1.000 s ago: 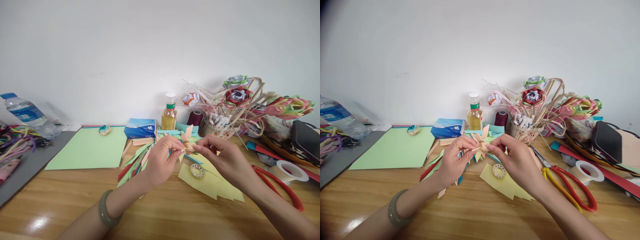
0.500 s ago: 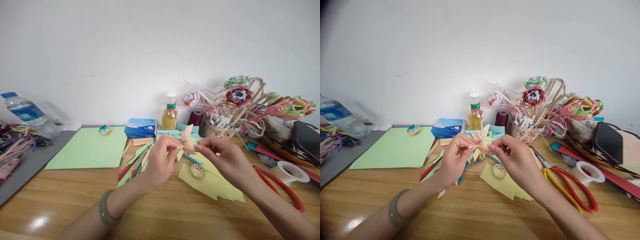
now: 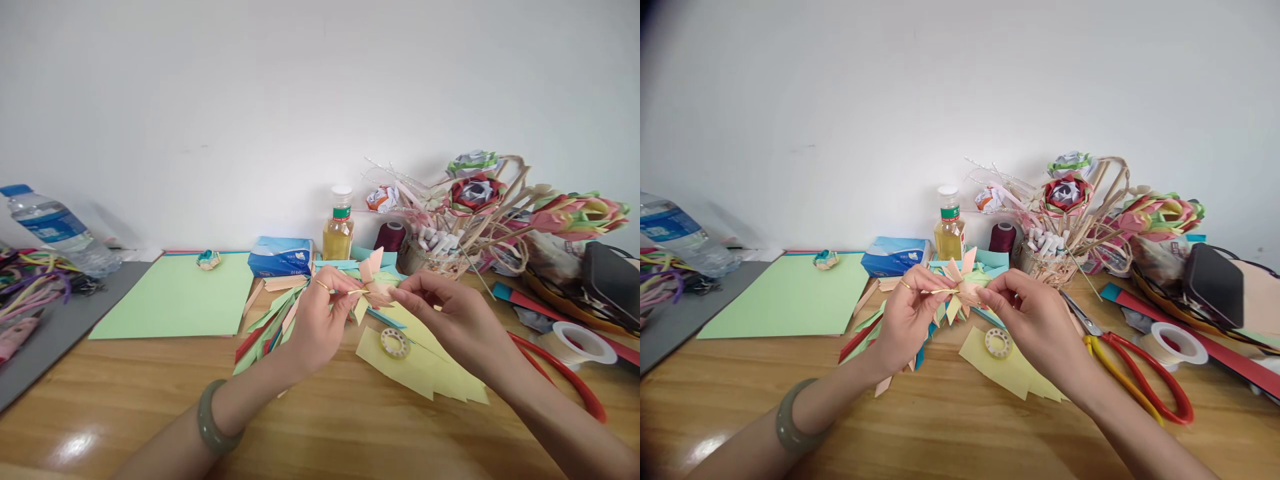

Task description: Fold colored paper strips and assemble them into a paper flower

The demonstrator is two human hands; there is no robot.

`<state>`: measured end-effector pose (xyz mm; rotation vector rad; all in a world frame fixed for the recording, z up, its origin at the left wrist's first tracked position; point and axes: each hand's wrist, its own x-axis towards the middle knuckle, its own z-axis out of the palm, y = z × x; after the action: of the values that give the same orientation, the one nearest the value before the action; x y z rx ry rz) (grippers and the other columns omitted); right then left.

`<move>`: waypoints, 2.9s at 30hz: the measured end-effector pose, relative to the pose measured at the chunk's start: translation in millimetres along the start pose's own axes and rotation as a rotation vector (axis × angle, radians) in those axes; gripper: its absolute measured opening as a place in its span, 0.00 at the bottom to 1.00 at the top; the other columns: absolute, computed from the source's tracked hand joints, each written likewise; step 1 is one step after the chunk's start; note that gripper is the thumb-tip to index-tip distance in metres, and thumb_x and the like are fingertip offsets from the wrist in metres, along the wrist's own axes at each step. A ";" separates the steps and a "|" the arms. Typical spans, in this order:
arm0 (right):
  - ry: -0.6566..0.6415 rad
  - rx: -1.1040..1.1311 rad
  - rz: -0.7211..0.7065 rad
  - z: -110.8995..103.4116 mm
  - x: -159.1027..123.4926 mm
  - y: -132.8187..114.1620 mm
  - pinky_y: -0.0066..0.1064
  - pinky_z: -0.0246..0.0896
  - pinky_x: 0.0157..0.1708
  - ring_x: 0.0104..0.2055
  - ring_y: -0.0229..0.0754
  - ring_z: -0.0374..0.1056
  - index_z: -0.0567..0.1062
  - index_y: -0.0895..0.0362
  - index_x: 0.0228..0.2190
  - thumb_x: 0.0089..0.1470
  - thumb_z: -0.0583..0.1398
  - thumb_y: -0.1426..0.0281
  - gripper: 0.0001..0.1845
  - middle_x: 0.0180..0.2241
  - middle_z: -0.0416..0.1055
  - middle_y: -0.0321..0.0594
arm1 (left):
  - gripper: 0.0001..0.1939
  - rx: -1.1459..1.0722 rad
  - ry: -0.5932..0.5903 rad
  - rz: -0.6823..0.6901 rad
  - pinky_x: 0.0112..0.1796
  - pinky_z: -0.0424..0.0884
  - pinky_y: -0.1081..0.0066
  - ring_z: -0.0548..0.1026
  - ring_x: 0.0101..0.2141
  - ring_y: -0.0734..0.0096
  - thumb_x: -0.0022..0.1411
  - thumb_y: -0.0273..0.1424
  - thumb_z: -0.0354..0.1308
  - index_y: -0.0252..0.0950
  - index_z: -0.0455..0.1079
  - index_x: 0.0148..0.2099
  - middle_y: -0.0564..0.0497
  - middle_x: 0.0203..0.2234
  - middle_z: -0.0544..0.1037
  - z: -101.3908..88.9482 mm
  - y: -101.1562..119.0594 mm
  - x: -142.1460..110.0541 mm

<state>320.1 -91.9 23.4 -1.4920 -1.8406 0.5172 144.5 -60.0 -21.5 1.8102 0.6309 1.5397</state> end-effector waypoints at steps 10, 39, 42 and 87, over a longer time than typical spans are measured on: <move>0.006 -0.005 -0.033 -1.5 0.8 -1.1 0.27 0.49 0.21 0.22 0.36 0.56 0.69 0.55 0.23 0.54 0.54 0.57 0.16 0.20 0.63 0.34 | 0.03 -0.014 -0.001 -0.032 0.36 0.69 0.69 0.71 0.37 0.70 0.61 0.27 0.50 0.37 0.60 0.33 0.51 0.30 0.68 -0.9 1.4 1.1; -0.178 0.275 0.095 5.9 0.5 -8.0 0.28 0.59 0.19 0.21 0.36 0.64 0.74 0.56 0.37 0.49 0.58 0.58 0.17 0.25 0.72 0.37 | 0.06 -0.208 -0.336 -0.386 0.35 0.67 0.68 0.69 0.31 0.71 0.50 0.21 0.50 0.35 0.62 0.25 0.52 0.25 0.69 -12.6 6.8 14.2; -0.093 0.205 0.041 10.5 -0.8 -7.0 0.29 0.60 0.21 0.22 0.36 0.65 0.74 0.55 0.34 0.50 0.58 0.59 0.14 0.25 0.71 0.36 | 0.07 -0.170 -0.314 -0.352 0.35 0.68 0.67 0.70 0.31 0.70 0.49 0.19 0.49 0.35 0.62 0.25 0.52 0.24 0.69 -9.0 9.1 11.8; 0.496 -0.280 -0.738 16.0 -10.5 -8.0 0.30 0.69 0.31 0.31 0.38 0.72 0.72 0.57 0.34 0.47 0.62 0.81 0.11 0.29 0.76 0.40 | 0.15 0.157 -0.047 0.350 0.38 0.74 0.65 0.76 0.37 0.68 0.53 0.15 0.53 0.31 0.73 0.42 0.41 0.35 0.79 -1.2 11.1 2.7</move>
<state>304.0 -102.1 15.4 -0.8725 -1.9134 -0.4399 143.2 -65.1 -11.3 2.1588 0.4380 1.7039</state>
